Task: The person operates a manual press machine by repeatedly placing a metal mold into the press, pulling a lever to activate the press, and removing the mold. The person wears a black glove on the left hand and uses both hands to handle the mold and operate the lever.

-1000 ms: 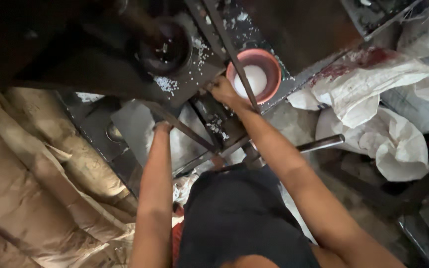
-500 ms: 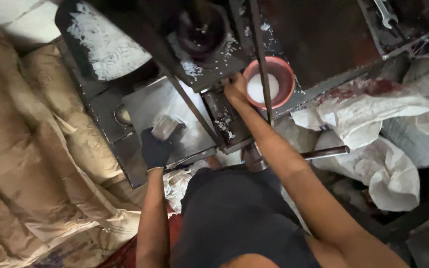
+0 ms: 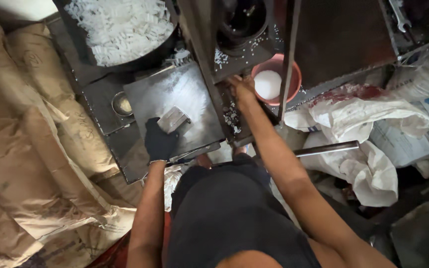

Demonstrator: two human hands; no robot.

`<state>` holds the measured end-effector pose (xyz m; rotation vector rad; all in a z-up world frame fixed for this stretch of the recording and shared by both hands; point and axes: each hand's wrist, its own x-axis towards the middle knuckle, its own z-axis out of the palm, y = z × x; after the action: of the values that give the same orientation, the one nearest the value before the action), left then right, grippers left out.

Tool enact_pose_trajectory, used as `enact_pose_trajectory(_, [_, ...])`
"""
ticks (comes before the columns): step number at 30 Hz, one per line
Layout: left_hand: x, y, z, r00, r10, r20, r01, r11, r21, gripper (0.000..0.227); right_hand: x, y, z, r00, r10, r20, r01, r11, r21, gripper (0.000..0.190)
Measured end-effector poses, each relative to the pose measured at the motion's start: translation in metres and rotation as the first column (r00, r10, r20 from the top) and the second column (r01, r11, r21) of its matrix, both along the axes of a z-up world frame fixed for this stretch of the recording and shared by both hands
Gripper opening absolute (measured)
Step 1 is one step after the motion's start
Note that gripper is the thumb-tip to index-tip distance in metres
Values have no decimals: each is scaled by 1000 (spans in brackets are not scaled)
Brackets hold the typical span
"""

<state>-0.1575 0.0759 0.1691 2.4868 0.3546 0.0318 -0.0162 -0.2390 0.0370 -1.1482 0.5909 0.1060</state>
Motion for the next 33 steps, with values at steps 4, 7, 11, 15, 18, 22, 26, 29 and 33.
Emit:
enact_pose_trajectory(4, [-4,5,4,999,-29,-15,28,999,-45,69,-18,-24,22,999,-39,30,20,875,484,30])
enact_pose_trajectory(7, [1,5,9,999,-52,16,52,997,-49,71,-25,-41,55,986,-168,-20,159,882,443,33])
enact_pose_trajectory(11, [2,7,14,998,-59,29,61,996,-67,72,-27,-42,98,987,-143,-71,143,990,-17,17])
enact_pose_trajectory(15, [5,9,13,997,-55,-46,50,994,-97,72,-19,-24,116,970,168,-177,-192,973,-131,23])
enact_pose_trajectory(18, [1,11,13,994,-95,47,99,989,-110,70,-16,-12,112,956,228,-185,-230,973,11,24])
enact_pose_trajectory(22, [2,12,16,995,-93,32,96,985,-143,70,-9,-9,100,969,237,-71,-222,960,171,16])
enact_pose_trajectory(26, [3,11,19,993,-105,54,111,987,-119,70,-8,-10,82,967,244,-75,-235,966,112,15])
enact_pose_trajectory(29, [4,8,17,996,-88,-7,87,988,-129,70,-10,-15,67,965,258,-49,-251,962,108,11])
enact_pose_trajectory(33, [1,11,19,996,-88,-24,85,992,-93,71,-25,-31,55,998,5,57,-27,919,394,7])
